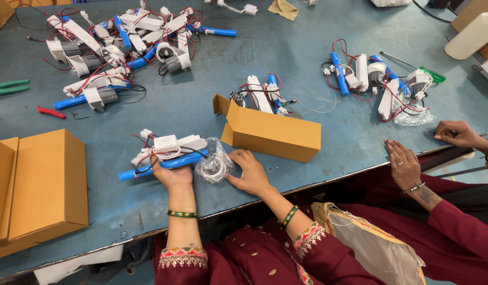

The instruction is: The person places a plastic-wrapped item into a cardboard box, closes it, and sets it aside. They then open another box, remove a small electronic device with wires, and place it on the table. Finally, they unwrap a plastic-wrapped component and handle it.

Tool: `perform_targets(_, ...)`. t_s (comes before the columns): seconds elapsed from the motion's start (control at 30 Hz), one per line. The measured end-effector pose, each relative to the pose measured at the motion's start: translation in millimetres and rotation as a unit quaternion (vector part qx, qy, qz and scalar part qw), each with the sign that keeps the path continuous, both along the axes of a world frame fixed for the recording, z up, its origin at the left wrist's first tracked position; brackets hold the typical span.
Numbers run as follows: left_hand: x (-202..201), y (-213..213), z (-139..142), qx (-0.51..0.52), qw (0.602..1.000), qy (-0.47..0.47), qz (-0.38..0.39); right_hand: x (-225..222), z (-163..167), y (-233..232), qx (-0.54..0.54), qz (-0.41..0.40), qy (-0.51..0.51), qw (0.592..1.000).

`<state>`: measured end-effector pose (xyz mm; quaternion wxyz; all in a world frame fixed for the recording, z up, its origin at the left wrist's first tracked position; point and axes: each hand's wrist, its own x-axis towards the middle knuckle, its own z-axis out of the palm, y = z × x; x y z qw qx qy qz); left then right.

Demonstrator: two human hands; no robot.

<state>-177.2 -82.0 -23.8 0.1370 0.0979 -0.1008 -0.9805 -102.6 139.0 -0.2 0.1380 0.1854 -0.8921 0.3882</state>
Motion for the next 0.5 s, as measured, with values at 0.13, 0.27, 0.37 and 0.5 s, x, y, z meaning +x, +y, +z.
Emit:
perform_targets(0.13,0.5,-6.3,-5.6,-0.001,1.000,0.030,-0.007,0.2,0.1,-0.3,0.005,0.000,0.003,1.000)
perform_targets(0.27,1.8,-6.3,-8.1,0.000,0.999,0.042,-0.012,0.1,0.7,-0.3,0.005,0.003,0.009,1.000)
perform_targets(0.37,5.1,-5.9,-9.6,0.003,0.999,0.035,-0.016,0.8,1.2,-0.7,0.008,0.002,0.008,1.000)
perform_targets(0.5,6.9,-5.6,-10.0,-0.008,0.999,0.045,-0.016,1.1,1.5,-1.1,0.013,0.003,0.008,1.000)
